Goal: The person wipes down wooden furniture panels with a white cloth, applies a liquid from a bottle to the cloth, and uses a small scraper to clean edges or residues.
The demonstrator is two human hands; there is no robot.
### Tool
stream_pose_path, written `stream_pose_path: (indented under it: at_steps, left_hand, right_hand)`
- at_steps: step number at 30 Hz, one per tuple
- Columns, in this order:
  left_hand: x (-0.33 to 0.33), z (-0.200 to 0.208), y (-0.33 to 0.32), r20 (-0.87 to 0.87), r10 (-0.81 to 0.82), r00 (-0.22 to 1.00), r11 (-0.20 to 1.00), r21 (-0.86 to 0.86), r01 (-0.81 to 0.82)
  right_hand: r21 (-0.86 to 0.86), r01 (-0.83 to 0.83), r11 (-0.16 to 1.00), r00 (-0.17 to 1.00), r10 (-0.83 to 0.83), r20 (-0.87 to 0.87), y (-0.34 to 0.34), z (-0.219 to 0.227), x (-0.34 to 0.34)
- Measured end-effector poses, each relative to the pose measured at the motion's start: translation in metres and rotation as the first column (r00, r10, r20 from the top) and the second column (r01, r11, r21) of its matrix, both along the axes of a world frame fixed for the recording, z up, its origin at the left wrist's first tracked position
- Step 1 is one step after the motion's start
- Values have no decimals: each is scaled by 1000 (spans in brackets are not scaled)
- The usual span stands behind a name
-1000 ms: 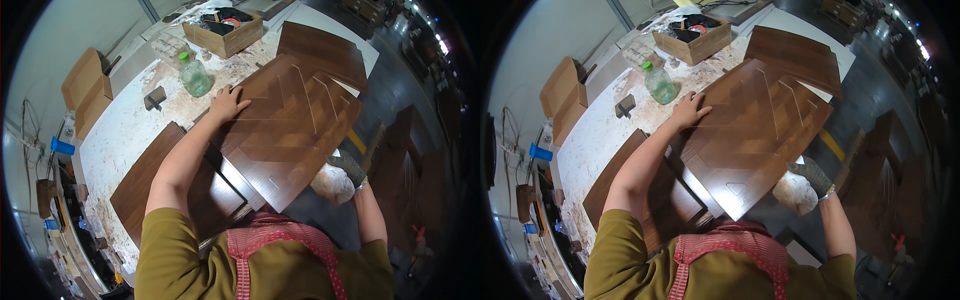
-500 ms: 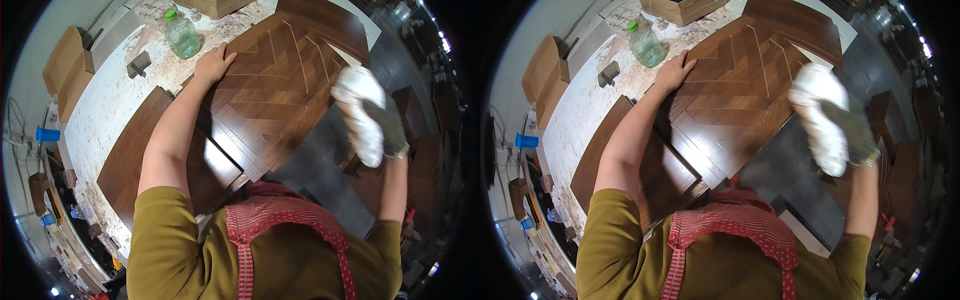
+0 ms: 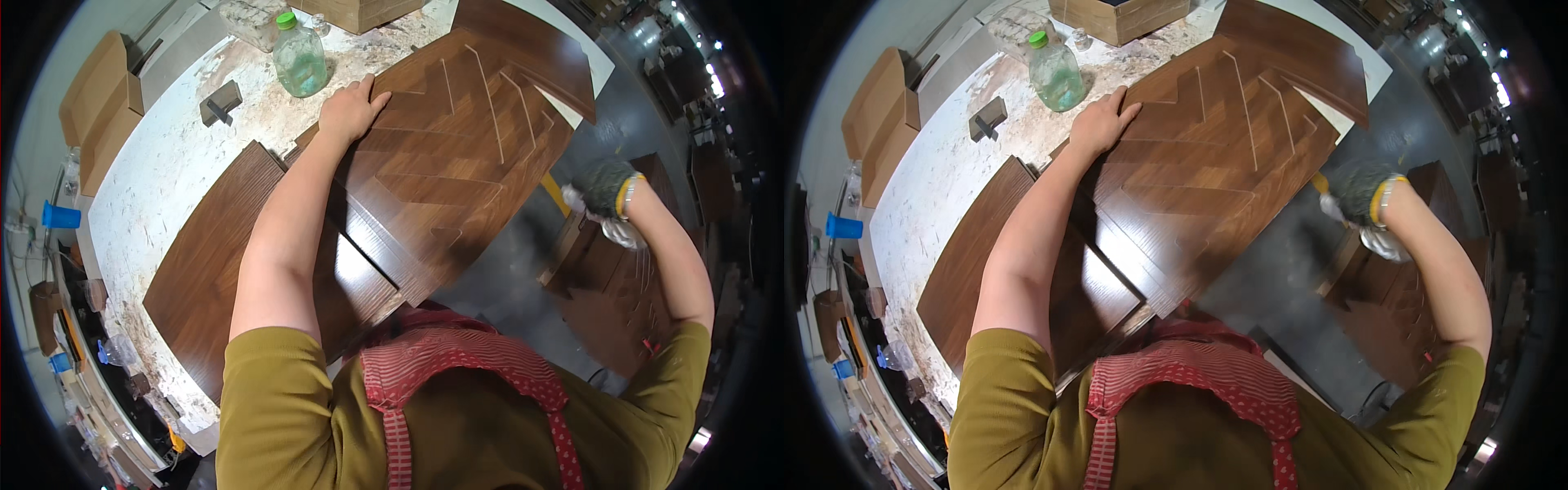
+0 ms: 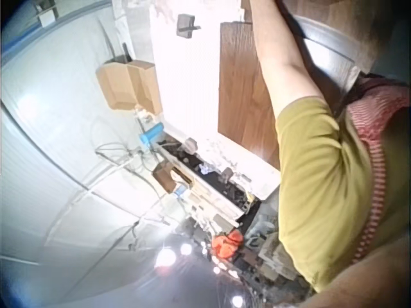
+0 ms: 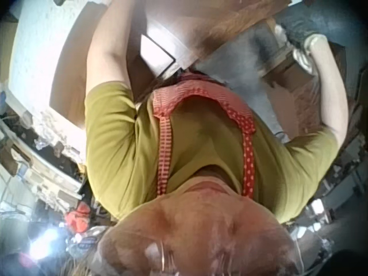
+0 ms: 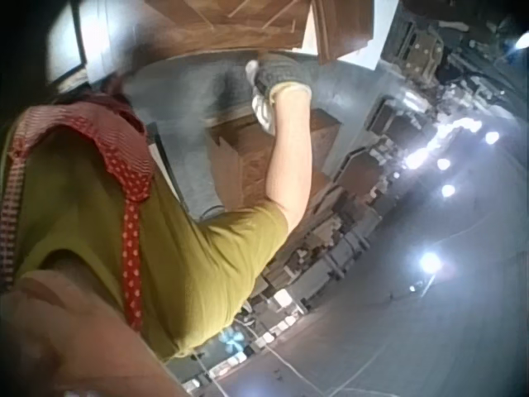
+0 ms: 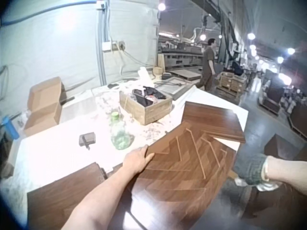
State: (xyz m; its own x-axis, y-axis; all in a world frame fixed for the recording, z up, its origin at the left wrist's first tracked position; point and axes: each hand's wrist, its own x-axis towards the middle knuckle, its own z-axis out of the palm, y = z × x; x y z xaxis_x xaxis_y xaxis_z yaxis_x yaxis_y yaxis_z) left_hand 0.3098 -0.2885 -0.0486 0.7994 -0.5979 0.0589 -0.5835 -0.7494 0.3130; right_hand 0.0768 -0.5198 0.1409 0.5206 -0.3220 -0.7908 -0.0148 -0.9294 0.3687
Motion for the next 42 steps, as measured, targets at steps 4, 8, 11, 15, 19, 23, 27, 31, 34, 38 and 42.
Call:
stream_pose_path:
  at_steps: [4,8,11,15,19,23,27,31,34,38,42]
  left_hand:
    - [-4,8,0,26,9,1000,999,40,-10]
    - [-6,8,-7,-9,24,1000,999,31,-24]
    - [-6,11,-22,-53,1,999,1000,29,1]
    - [-3,8,-10,-54,29,998,999,32,-27]
    - [8,-21,6,480,2,877,998,-50,25]
    - [-7,34,-48,156,-279,948,913,-262,312]
    - [-32,34,-104,86,-522,849,837,-141,529]
    - [-62,24,-76,105,-478,872,864,-125,488]
    - [-68,36,-65,79,-447,891,880,-140,454]
    - [-58,32,-77,81,-516,853,830,-200,521]
    - [-34,26,-82,-72,-551,831,813,-268,516]
  right_hand:
    - [344,-316,884,673,-47,738,-46,-17,-1]
    - [519,-474,712,387,-360,849,10,-71,86]
    - [242,-576,781,400,10,916,0,-149,114]
    - [314,-437,843,894,367,257,-21,-69,76]
    - [537,-63,841,888,-198,415,-65,-13,20]
    - [623,-99,776,424,-534,732,-88,-61,-15]
    - [337,-239,911,406,-221,887,-104,-158,-37]
    - [500,-397,770,162,-477,864,-71,-155,-28]
    - [806,-234,544,180,-790,586,-48,-108,-28]
    - [547,-205,812,165,-522,837,-46,-110,-25]
    - [532,-379,757,-76,-599,797,-38,-113,-25]
